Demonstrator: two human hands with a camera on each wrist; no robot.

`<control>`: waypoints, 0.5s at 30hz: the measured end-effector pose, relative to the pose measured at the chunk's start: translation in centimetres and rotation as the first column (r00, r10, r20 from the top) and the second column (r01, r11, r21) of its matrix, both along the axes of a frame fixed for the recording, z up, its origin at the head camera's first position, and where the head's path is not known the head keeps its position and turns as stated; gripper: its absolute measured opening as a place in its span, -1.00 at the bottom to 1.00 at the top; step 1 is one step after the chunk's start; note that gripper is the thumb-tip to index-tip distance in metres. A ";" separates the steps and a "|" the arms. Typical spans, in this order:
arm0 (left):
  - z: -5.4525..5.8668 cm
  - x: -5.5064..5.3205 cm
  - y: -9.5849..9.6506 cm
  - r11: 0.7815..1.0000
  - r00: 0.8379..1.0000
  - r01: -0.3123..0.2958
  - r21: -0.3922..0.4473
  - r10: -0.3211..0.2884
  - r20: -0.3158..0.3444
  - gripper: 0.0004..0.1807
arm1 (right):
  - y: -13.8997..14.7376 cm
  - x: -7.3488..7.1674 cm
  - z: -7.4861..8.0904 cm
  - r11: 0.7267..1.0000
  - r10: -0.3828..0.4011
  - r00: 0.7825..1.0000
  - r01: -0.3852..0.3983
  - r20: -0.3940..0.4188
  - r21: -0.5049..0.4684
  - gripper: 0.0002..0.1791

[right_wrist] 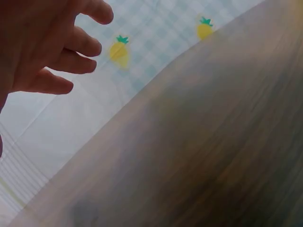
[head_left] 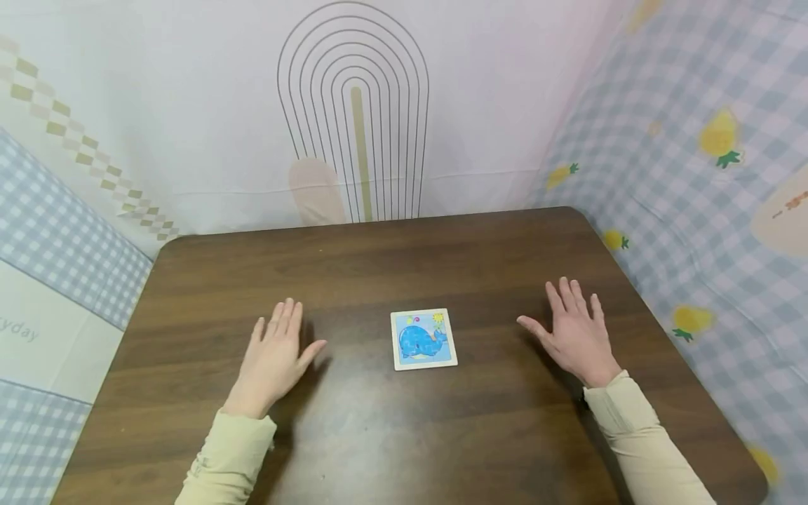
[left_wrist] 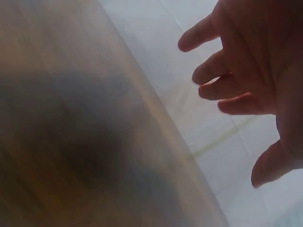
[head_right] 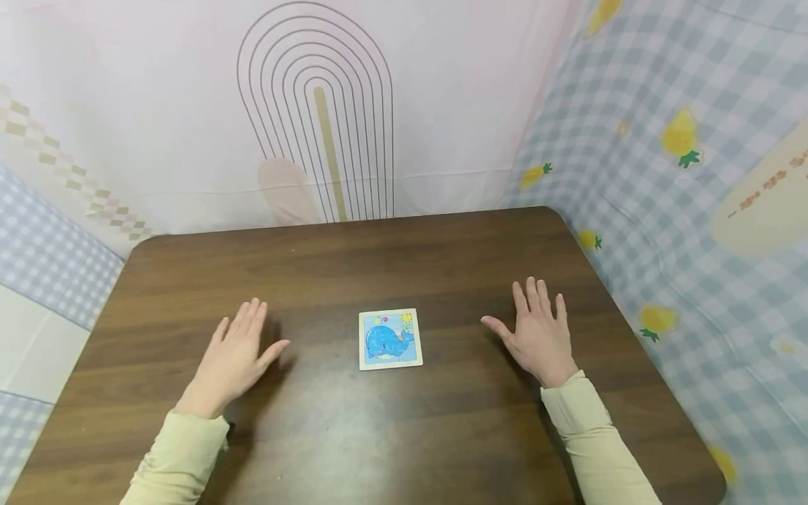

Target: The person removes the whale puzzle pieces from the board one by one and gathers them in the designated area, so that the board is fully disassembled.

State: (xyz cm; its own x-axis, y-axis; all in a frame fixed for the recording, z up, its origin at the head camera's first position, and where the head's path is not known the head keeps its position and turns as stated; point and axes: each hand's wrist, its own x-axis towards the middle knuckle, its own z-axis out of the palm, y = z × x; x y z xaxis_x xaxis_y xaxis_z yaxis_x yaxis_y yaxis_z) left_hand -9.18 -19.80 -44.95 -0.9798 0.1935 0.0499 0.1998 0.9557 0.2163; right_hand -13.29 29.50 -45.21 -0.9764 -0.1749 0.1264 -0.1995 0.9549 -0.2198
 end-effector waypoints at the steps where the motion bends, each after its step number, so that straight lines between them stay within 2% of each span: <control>1: 0.0 -0.1 0.6 1.000 1.000 0.015 0.005 -0.015 0.003 -0.10 | -0.3 -0.1 -0.1 1.000 0.010 1.000 -0.010 0.008 -0.005 0.00; 8: -0.1 -0.9 5.4 0.988 0.990 0.139 0.063 -0.140 0.021 -0.13 | -2.5 -0.2 -0.3 0.995 0.094 0.993 -0.092 0.074 -0.036 -0.03; 12: -0.3 -1.4 7.8 0.975 0.975 0.205 0.086 -0.211 0.071 -0.10 | -4.3 -0.3 -0.2 0.988 0.144 0.986 -0.139 0.085 -0.059 -0.09; 15: -0.4 -1.7 9.3 0.969 0.965 0.223 0.102 -0.234 0.117 -0.08 | -5.8 -0.5 0.0 0.982 0.181 0.980 -0.175 0.087 -0.075 -0.13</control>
